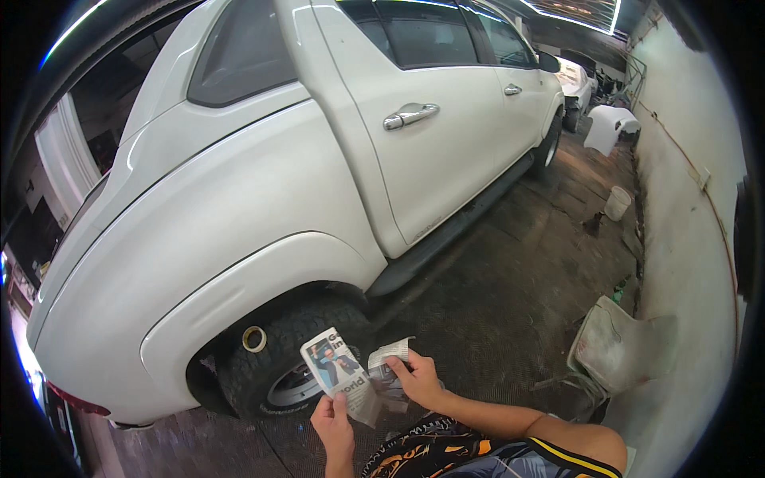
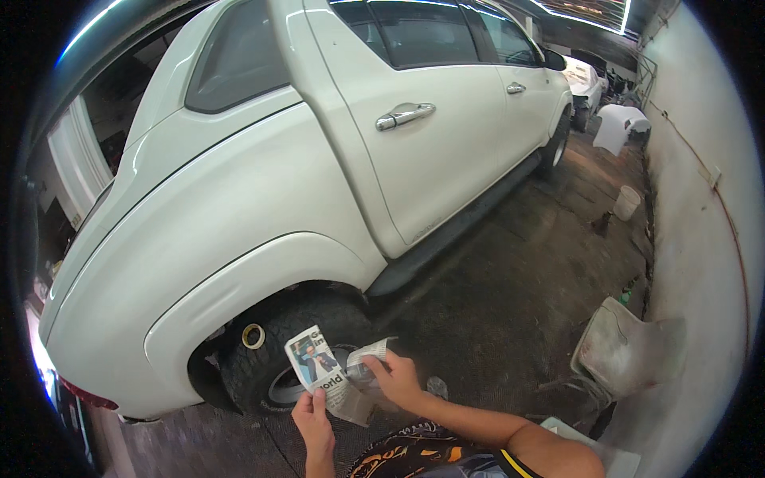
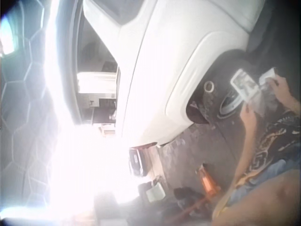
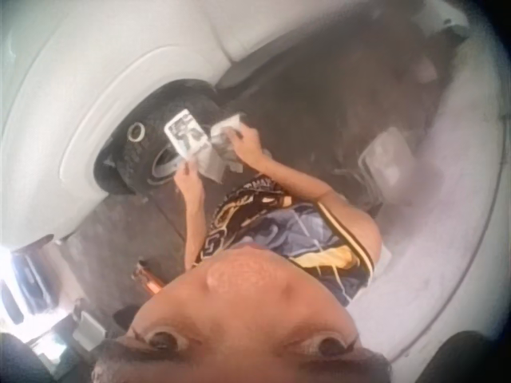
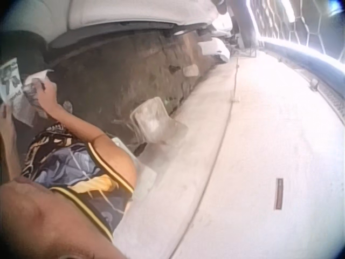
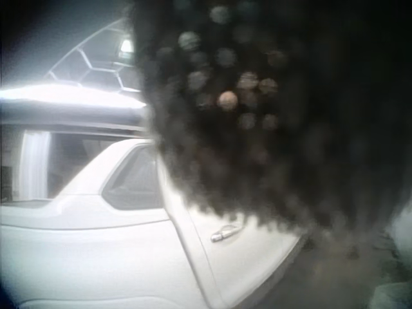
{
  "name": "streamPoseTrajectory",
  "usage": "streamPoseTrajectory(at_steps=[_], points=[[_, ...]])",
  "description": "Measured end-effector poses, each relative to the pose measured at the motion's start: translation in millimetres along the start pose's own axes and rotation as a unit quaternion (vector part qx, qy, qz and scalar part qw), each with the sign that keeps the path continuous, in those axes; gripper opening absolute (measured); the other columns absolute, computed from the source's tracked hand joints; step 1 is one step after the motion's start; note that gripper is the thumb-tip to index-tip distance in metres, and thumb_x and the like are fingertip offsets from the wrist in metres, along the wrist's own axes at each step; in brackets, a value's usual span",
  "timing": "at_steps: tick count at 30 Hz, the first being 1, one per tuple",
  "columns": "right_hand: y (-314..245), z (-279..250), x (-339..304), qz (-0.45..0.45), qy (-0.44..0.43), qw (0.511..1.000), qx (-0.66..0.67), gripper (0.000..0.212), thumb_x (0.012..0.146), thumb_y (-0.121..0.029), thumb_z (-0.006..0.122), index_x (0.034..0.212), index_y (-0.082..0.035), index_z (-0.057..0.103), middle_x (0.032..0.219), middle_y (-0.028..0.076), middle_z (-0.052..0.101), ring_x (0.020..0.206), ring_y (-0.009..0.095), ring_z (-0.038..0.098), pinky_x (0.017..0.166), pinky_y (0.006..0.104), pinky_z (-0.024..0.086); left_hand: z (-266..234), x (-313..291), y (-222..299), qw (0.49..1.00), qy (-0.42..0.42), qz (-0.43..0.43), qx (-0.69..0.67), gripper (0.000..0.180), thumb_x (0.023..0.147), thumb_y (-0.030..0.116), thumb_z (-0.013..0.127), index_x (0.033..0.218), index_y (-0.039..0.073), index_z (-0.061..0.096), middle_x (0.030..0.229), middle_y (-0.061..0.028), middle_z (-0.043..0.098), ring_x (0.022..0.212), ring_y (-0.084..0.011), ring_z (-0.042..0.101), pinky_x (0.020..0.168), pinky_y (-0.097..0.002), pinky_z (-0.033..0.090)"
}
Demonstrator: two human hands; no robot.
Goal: The person sits on the floor and uses masking tape to attach newspaper strips to a vehicle tire and wheel. They then walk to the rear of the truck and continue applying newspaper strips to the rear fender and door area, securing them with tape.
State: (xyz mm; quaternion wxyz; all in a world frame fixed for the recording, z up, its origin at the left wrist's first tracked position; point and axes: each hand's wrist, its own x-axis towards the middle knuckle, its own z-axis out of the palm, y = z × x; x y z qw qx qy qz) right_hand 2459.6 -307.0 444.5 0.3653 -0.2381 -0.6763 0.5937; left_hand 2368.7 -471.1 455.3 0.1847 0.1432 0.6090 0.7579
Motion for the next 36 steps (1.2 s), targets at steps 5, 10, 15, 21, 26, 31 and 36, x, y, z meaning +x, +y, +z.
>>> streamPoseTrajectory(at_steps=[5, 10, 15, 21, 26, 31, 36], points=[[2.8, 1.9, -0.3, 0.007, 0.027, 1.0, 0.001, 0.025, 0.102, -0.021, 0.063, 0.114, 0.001, 0.07, 0.101, 0.005, 0.075, 0.087, 0.008, 0.065, 0.077, 0.0271, 0.054, -3.8, 3.5, -15.8, 0.994, 0.018, -0.04, -0.102, 0.022, 0.103, 0.012, 0.058, 0.109, -0.009, 0.065, 0.102, -0.009, 0.071, 0.087, -0.0124, 0.065, 0.081, -0.0275, 0.051], [1.7, 3.1, 9.5, 0.126, -0.082, 0.974, 0.169, 0.027, 0.099, -0.02, 0.067, 0.119, -0.001, 0.067, 0.106, 0.002, 0.071, 0.092, 0.01, 0.064, 0.083, 0.0273, 0.052, -11.9, -1.5, 1.8, 0.987, 0.06, -0.035, -0.144, 0.027, 0.103, 0.012, 0.058, 0.119, -0.01, 0.064, 0.114, -0.0105, 0.069, 0.102, -0.0149, 0.063, 0.092, -0.03, 0.049], [15.0, -7.7, -12.8, 0.164, -0.131, 0.968, 0.136, 0.024, 0.098, -0.017, 0.069, 0.114, 0.0, 0.068, 0.102, 0.0, 0.07, 0.089, 0.007, 0.061, 0.08, 0.0261, 0.051, -15.3, 2.6, -0.4, 0.999, 0.005, -0.031, -0.036, 0.03, 0.1, 0.014, 0.064, 0.124, -0.004, 0.064, 0.115, -0.0056, 0.069, 0.102, -0.0114, 0.062, 0.093, -0.0275, 0.048], [21.2, -2.7, -10.6, 0.006, -0.007, 0.999, -0.045, 0.026, 0.102, -0.024, 0.063, 0.091, 0.0, 0.06, 0.071, -0.004, 0.06, 0.065, 0.002, 0.046, 0.056, 0.022, 0.037, -8.4, -8.5, -5.4, 0.997, 0.024, -0.041, -0.06, 0.027, 0.101, 0.013, 0.063, 0.121, -0.005, 0.066, 0.111, -0.0066, 0.071, 0.098, -0.0101, 0.064, 0.087, -0.0263, 0.05], [12.8, -1.2, -6.3, 0.014, 0.037, 0.999, 0.019, 0.027, 0.103, -0.025, 0.061, 0.092, -0.001, 0.059, 0.069, -0.005, 0.058, 0.062, 0.001, 0.046, 0.054, 0.0213, 0.038, -5.1, -4.5, -10.4, 0.996, 0.041, -0.042, -0.07, 0.026, 0.102, 0.014, 0.061, 0.119, -0.005, 0.066, 0.111, -0.0071, 0.071, 0.098, -0.0105, 0.064, 0.087, -0.0271, 0.051], [20.5, -5.1, -7.0, 0.053, -0.121, 0.986, 0.099, 0.029, 0.096, -0.022, 0.07, 0.114, 0.0, 0.064, 0.099, 0.002, 0.066, 0.091, 0.01, 0.059, 0.084, 0.0277, 0.048, -5.3, -3.2, -3.0, 0.989, 0.065, -0.068, -0.112, 0.024, 0.101, 0.011, 0.062, 0.12, -0.004, 0.066, 0.112, -0.0069, 0.071, 0.099, -0.0115, 0.065, 0.09, -0.0282, 0.051], [36.6, -12.7, -23.8, 0.087, -0.103, 0.986, 0.096, 0.024, 0.1, -0.017, 0.065, 0.117, -0.001, 0.066, 0.104, 0.003, 0.069, 0.091, 0.01, 0.063, 0.081, 0.027, 0.05, -0.3, -9.5, -14.3, 1.0, -0.002, 0.02, 0.005, 0.034, 0.096, 0.015, 0.071, 0.125, 0.0, 0.061, 0.117, -0.0063, 0.069, 0.109, -0.0119, 0.061, 0.092, -0.0275, 0.049]])
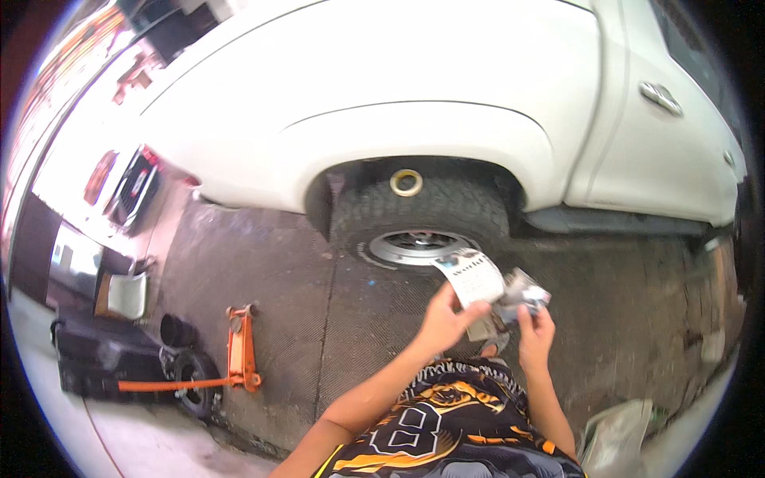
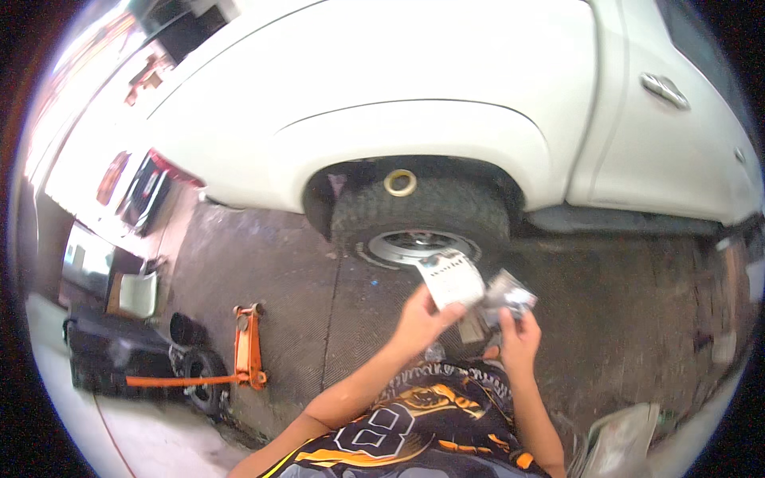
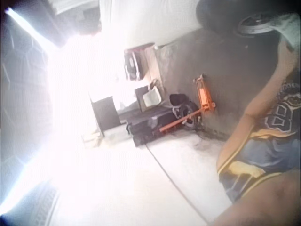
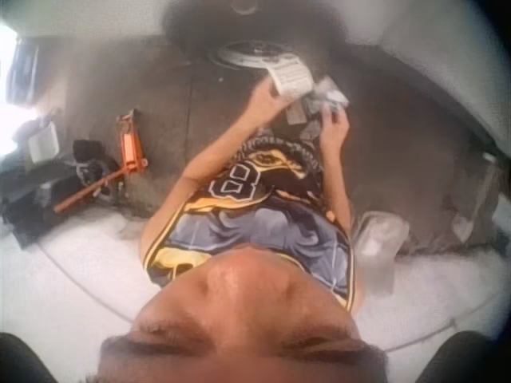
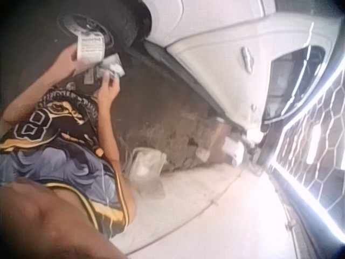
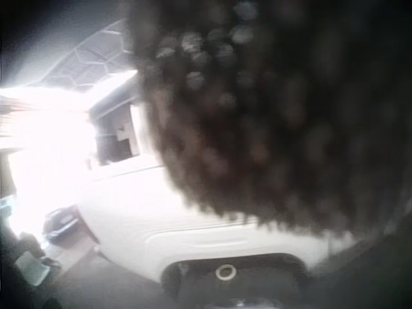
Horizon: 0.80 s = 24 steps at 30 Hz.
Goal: The person sits on the floor and uses masking tape to attach newspaper strips to a vehicle tire and wheel. They then walk to the rear of the truck and continue applying newspaper strips to the rear fender and door area, securing them with tape.
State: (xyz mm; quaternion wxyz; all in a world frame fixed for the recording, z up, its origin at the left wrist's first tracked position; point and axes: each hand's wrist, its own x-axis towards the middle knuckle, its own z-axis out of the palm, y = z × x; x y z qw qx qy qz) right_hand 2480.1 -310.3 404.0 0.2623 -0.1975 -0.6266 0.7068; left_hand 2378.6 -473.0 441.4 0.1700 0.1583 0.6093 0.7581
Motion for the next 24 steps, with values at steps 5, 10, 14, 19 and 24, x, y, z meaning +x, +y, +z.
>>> streamPoseTrajectory(at_steps=[5, 10, 14, 19, 24], points=[[-0.6, -4.5, 13.1, -0.058, 0.043, 0.994, -0.082, 0.024, 0.103, -0.024, 0.062, 0.104, 0.0, 0.065, 0.091, -0.002, 0.064, 0.08, 0.005, 0.054, 0.071, 0.0225, 0.044, -13.2, -4.1, -25.7, 0.995, -0.016, -0.091, 0.023, 0.024, 0.1, 0.022, 0.067, 0.109, 0.0, 0.069, 0.098, -0.0018, 0.071, 0.088, -0.0062, 0.059, 0.079, -0.0252, 0.049], [-3.8, 0.6, 17.5, -0.079, 0.057, 0.989, -0.107, 0.027, 0.105, -0.026, 0.058, 0.1, 0.0, 0.063, 0.085, -0.005, 0.059, 0.076, 0.003, 0.049, 0.066, 0.0206, 0.04, -7.7, -6.0, -26.1, 0.994, 0.002, -0.1, -0.048, 0.026, 0.101, 0.022, 0.065, 0.112, -0.001, 0.069, 0.1, -0.0023, 0.071, 0.087, -0.0057, 0.06, 0.078, -0.0249, 0.049], [-5.1, 12.8, 20.2, -0.075, 0.086, 0.993, -0.031, 0.027, 0.105, -0.026, 0.059, 0.105, 0.0, 0.063, 0.092, -0.003, 0.062, 0.082, 0.005, 0.051, 0.073, 0.0223, 0.043, -0.8, -6.0, -24.7, 0.979, 0.061, -0.109, -0.164, 0.027, 0.101, 0.021, 0.065, 0.114, -0.002, 0.068, 0.101, -0.0036, 0.071, 0.088, -0.0076, 0.062, 0.08, -0.0263, 0.051], [3.9, 10.0, 15.2, -0.038, -0.026, 0.997, -0.066, 0.026, 0.102, -0.02, 0.062, 0.116, 0.002, 0.063, 0.105, 0.003, 0.066, 0.097, 0.01, 0.058, 0.086, 0.0269, 0.047, -12.5, 3.0, -8.8, 0.972, 0.073, -0.091, -0.203, 0.027, 0.101, 0.019, 0.065, 0.116, -0.003, 0.068, 0.106, -0.0065, 0.072, 0.095, -0.0119, 0.066, 0.085, -0.029, 0.052], [-2.3, 19.3, 12.6, -0.001, -0.004, 0.999, -0.034, 0.023, 0.102, -0.017, 0.061, 0.112, 0.004, 0.066, 0.104, 0.003, 0.068, 0.094, 0.01, 0.06, 0.084, 0.0271, 0.049, -14.4, -0.1, 0.8, 0.999, 0.043, -0.015, -0.023, 0.027, 0.1, 0.017, 0.066, 0.119, -0.002, 0.068, 0.108, -0.0037, 0.071, 0.095, -0.0099, 0.063, 0.086, -0.0277, 0.051]])
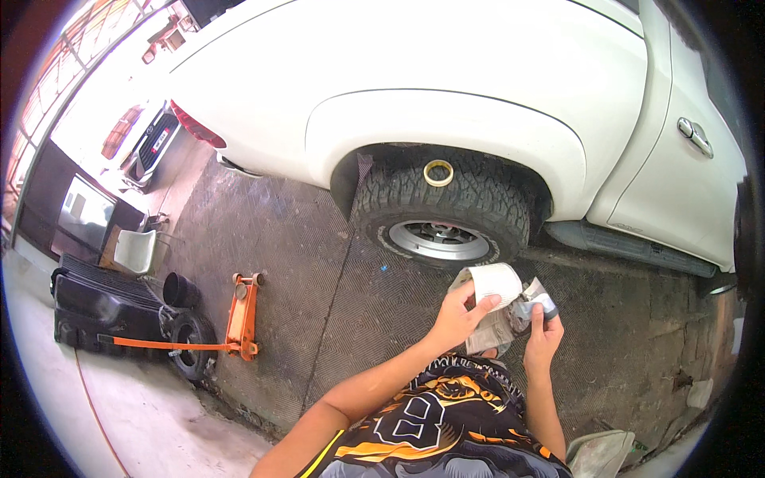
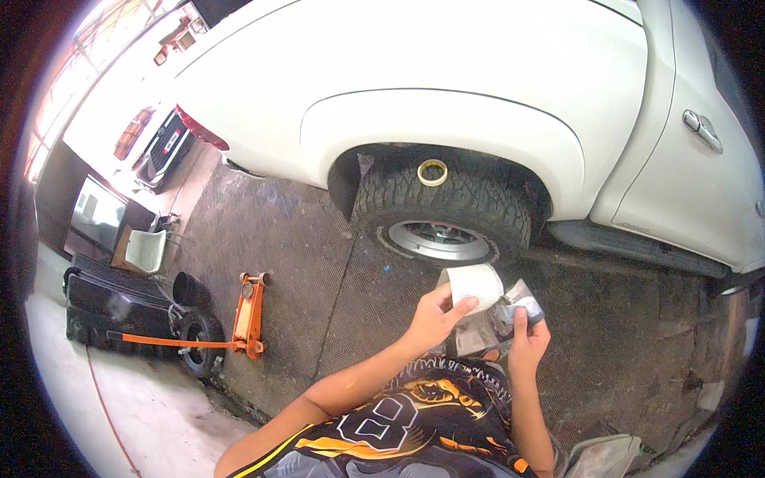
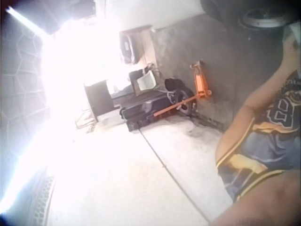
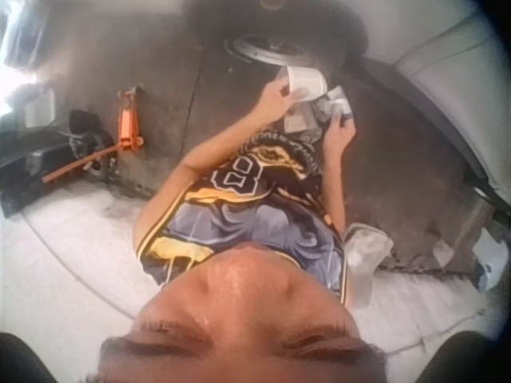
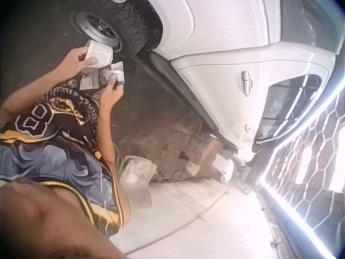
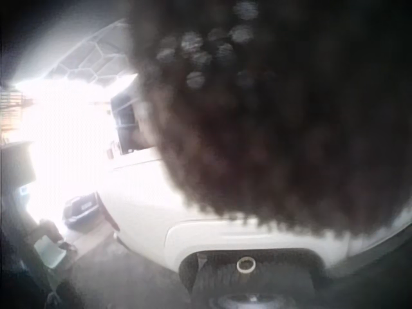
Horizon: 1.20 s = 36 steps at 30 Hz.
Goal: The person sits on the floor and uses masking tape to attach newspaper strips to a vehicle tire and wheel. They then walk to the rear of the truck and continue applying newspaper strips to the rear fender and door area, securing them with tape.
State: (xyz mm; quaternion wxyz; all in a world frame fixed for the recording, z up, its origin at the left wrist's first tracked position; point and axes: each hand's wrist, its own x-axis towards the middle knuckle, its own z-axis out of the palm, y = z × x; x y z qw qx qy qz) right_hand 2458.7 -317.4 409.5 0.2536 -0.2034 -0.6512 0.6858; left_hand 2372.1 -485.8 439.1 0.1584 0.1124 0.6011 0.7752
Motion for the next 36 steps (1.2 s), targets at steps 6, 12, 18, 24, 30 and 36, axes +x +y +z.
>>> streamPoseTrajectory(at_steps=[6, 12, 18, 24, 30, 36], points=[[-5.8, 8.0, 10.4, -0.049, 0.031, 0.995, -0.076, 0.024, 0.103, -0.022, 0.063, 0.103, 0.001, 0.067, 0.088, -0.005, 0.062, 0.079, 0.004, 0.051, 0.07, 0.0223, 0.044, -5.3, -2.8, -12.7, 0.996, 0.04, -0.071, -0.03, 0.026, 0.101, 0.02, 0.065, 0.114, -0.002, 0.07, 0.102, -0.0025, 0.072, 0.089, -0.007, 0.061, 0.08, -0.0265, 0.051], [-9.5, 14.1, 13.0, -0.024, 0.074, 0.997, -0.004, 0.028, 0.101, -0.027, 0.065, 0.103, 0.001, 0.068, 0.086, -0.003, 0.065, 0.076, 0.005, 0.053, 0.069, 0.0231, 0.045, -8.2, -1.3, -11.9, 0.988, 0.057, -0.054, -0.132, 0.025, 0.102, 0.017, 0.063, 0.116, -0.003, 0.067, 0.109, -0.007, 0.072, 0.096, -0.0109, 0.065, 0.086, -0.0275, 0.051], [-11.3, 28.6, 7.3, 0.079, -0.057, 0.994, 0.045, 0.027, 0.1, -0.016, 0.065, 0.119, 0.002, 0.066, 0.108, 0.002, 0.07, 0.1, 0.011, 0.063, 0.092, 0.0275, 0.048, -20.7, 5.6, -8.1, 0.98, 0.08, -0.058, -0.174, 0.028, 0.101, 0.015, 0.062, 0.122, -0.004, 0.064, 0.115, -0.0086, 0.07, 0.1, -0.0124, 0.065, 0.091, -0.0296, 0.051], [8.9, 32.8, 14.9, 0.016, -0.004, 1.0, -0.008, 0.023, 0.103, -0.02, 0.062, 0.109, 0.001, 0.068, 0.098, 0.0, 0.069, 0.087, 0.008, 0.06, 0.079, 0.0256, 0.049, -23.2, -5.2, -22.7, 0.996, 0.05, -0.063, 0.045, 0.023, 0.099, 0.018, 0.066, 0.11, -0.002, 0.069, 0.098, -0.0019, 0.07, 0.087, -0.0069, 0.06, 0.079, -0.0254, 0.049], [7.5, 28.7, 22.0, -0.026, 0.018, 0.992, -0.124, 0.032, 0.103, -0.029, 0.062, 0.099, 0.002, 0.069, 0.086, 0.0, 0.068, 0.078, 0.007, 0.055, 0.072, 0.0265, 0.048, -21.9, -4.8, -31.4, 0.993, 0.093, -0.053, -0.056, 0.022, 0.101, 0.019, 0.065, 0.099, -0.003, 0.069, 0.088, 0.0003, 0.068, 0.079, -0.0039, 0.056, 0.071, -0.023, 0.048], [13.6, 37.1, 20.2, 0.034, 0.031, 0.999, -0.004, 0.031, 0.106, -0.027, 0.056, 0.102, 0.002, 0.065, 0.091, -0.001, 0.065, 0.082, 0.007, 0.054, 0.075, 0.0259, 0.047, -22.7, -5.1, -29.0, 0.976, 0.152, -0.075, -0.136, 0.022, 0.102, 0.015, 0.062, 0.111, -0.004, 0.067, 0.104, -0.0045, 0.071, 0.091, -0.0085, 0.062, 0.083, -0.0259, 0.051]])
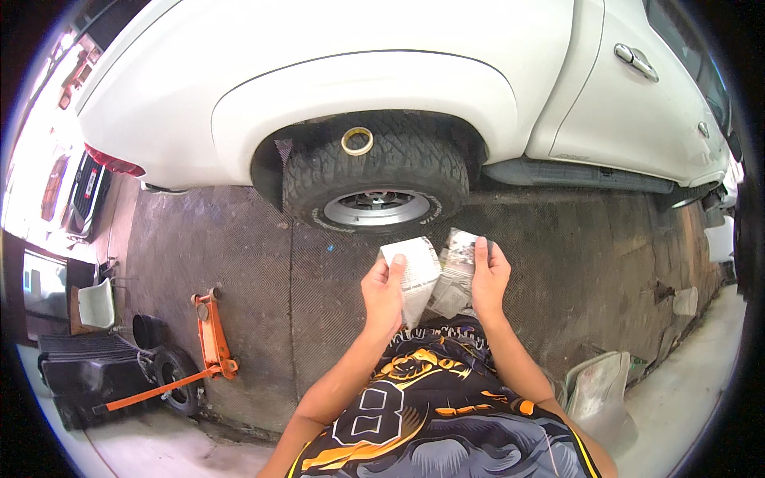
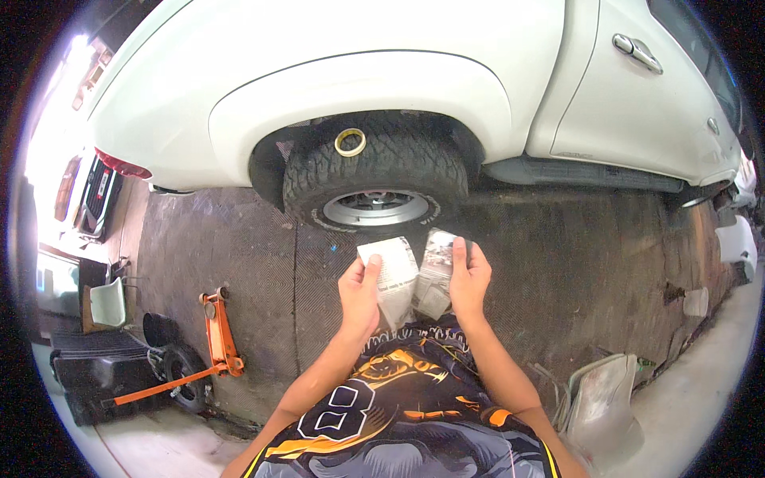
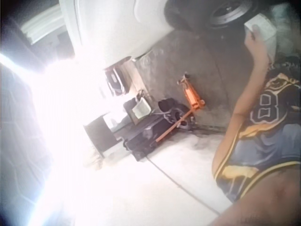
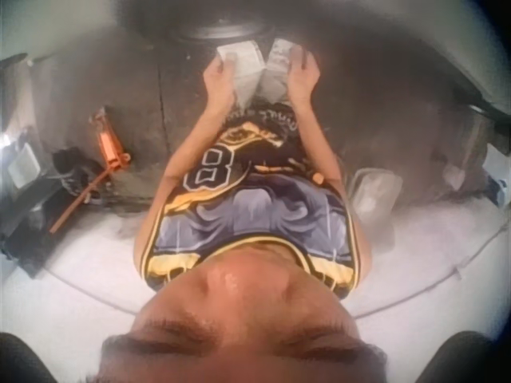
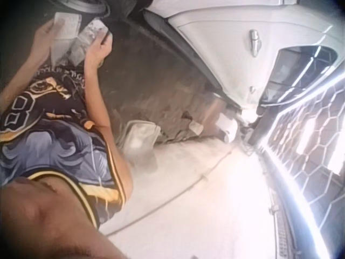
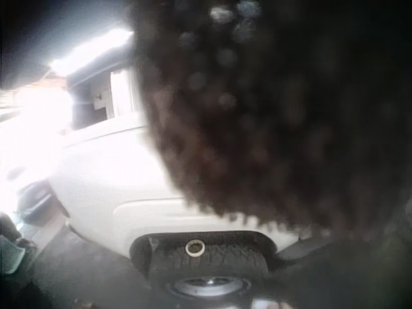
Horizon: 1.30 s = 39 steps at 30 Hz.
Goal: The person sits on the floor and uses masking tape to attach newspaper strips to a vehicle tire and wheel. They then walk to the rear of the truck and continue applying newspaper strips to the rear fender and door area, securing them with tape.
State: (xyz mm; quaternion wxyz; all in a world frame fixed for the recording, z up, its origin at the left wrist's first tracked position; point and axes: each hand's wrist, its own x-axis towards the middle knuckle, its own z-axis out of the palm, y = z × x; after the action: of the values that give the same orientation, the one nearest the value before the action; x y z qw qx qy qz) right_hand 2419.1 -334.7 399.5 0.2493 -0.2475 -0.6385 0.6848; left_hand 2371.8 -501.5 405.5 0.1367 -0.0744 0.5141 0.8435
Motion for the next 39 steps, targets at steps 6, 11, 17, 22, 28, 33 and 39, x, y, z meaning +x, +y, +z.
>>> streamPoseTrajectory(at_steps=[6, 11, 17, 22, 28, 33, 39], points=[[11.8, -54.7, -48.8, 0.102, -0.327, 0.922, -0.182, 0.042, 0.108, -0.038, 0.047, 0.126, -0.002, 0.06, 0.117, 0.007, 0.066, 0.111, 0.019, 0.06, 0.099, 0.0319, 0.045, -45.8, 19.9, 18.3, 0.994, 0.074, 0.069, 0.044, 0.011, 0.101, 0.008, 0.06, 0.106, 0.0, 0.067, 0.098, -0.0027, 0.069, 0.089, -0.0074, 0.061, 0.079, -0.0245, 0.05], [4.5, -82.9, -103.3, 0.16, -0.508, 0.837, -0.124, 0.061, 0.108, -0.051, 0.036, 0.155, -0.012, 0.038, 0.157, 0.014, 0.042, 0.144, 0.029, 0.04, 0.117, 0.0388, 0.032, -76.7, 20.7, 60.2, 0.99, 0.099, 0.089, 0.039, 0.019, 0.105, 0.014, 0.055, 0.111, -0.003, 0.06, 0.105, -0.0102, 0.069, 0.093, -0.0169, 0.068, 0.082, -0.0329, 0.056], [-7.4, -96.2, -101.7, 0.197, -0.535, 0.802, -0.177, 0.064, 0.106, -0.058, 0.033, 0.154, -0.016, 0.042, 0.147, 0.015, 0.054, 0.135, 0.032, 0.05, 0.113, 0.0388, 0.037, -78.2, 35.5, 54.3, 0.995, 0.04, 0.074, 0.06, 0.028, 0.105, 0.019, 0.055, 0.118, -0.006, 0.058, 0.111, -0.0131, 0.068, 0.099, -0.021, 0.068, 0.086, -0.0369, 0.056], [-30.4, -114.2, -113.0, 0.226, -0.497, 0.812, -0.208, 0.063, 0.104, -0.06, 0.037, 0.146, -0.015, 0.053, 0.135, 0.016, 0.064, 0.125, 0.032, 0.059, 0.106, 0.0386, 0.043, -46.9, 43.6, 48.3, 0.994, -0.005, 0.056, 0.089, 0.029, 0.105, 0.02, 0.055, 0.119, -0.006, 0.058, 0.111, -0.0126, 0.068, 0.097, -0.0205, 0.068, 0.084, -0.0362, 0.056], [-44.1, -139.6, -124.4, 0.252, -0.436, 0.825, -0.255, 0.064, 0.101, -0.064, 0.042, 0.127, -0.012, 0.068, 0.099, 0.014, 0.074, 0.094, 0.028, 0.07, 0.082, 0.0391, 0.051, 3.4, 36.7, 33.5, 0.99, -0.062, 0.02, 0.129, 0.029, 0.105, 0.02, 0.055, 0.115, -0.006, 0.059, 0.109, -0.0113, 0.068, 0.094, -0.0192, 0.068, 0.082, -0.0352, 0.055], [-52.9, -179.5, -136.1, 0.261, -0.387, 0.837, -0.286, 0.065, 0.099, -0.065, 0.046, 0.097, -0.006, 0.073, 0.068, 0.012, 0.064, 0.065, 0.026, 0.062, 0.065, 0.0403, 0.047, 29.6, 35.2, 4.1, 0.981, -0.118, -0.019, 0.155, 0.027, 0.105, 0.018, 0.054, 0.115, -0.007, 0.06, 0.108, -0.0117, 0.068, 0.094, -0.0184, 0.067, 0.082, -0.0347, 0.054], [-43.2, -215.8, -116.8, 0.204, -0.39, 0.849, -0.292, 0.069, 0.101, -0.065, 0.041, 0.097, -0.003, 0.071, 0.072, 0.015, 0.065, 0.069, 0.032, 0.062, 0.066, 0.0419, 0.047, 81.1, 24.2, -11.5, 0.979, -0.131, 0.0, 0.153, 0.026, 0.104, 0.015, 0.054, 0.115, -0.008, 0.06, 0.108, -0.0132, 0.069, 0.095, -0.0191, 0.067, 0.084, -0.0338, 0.054]])
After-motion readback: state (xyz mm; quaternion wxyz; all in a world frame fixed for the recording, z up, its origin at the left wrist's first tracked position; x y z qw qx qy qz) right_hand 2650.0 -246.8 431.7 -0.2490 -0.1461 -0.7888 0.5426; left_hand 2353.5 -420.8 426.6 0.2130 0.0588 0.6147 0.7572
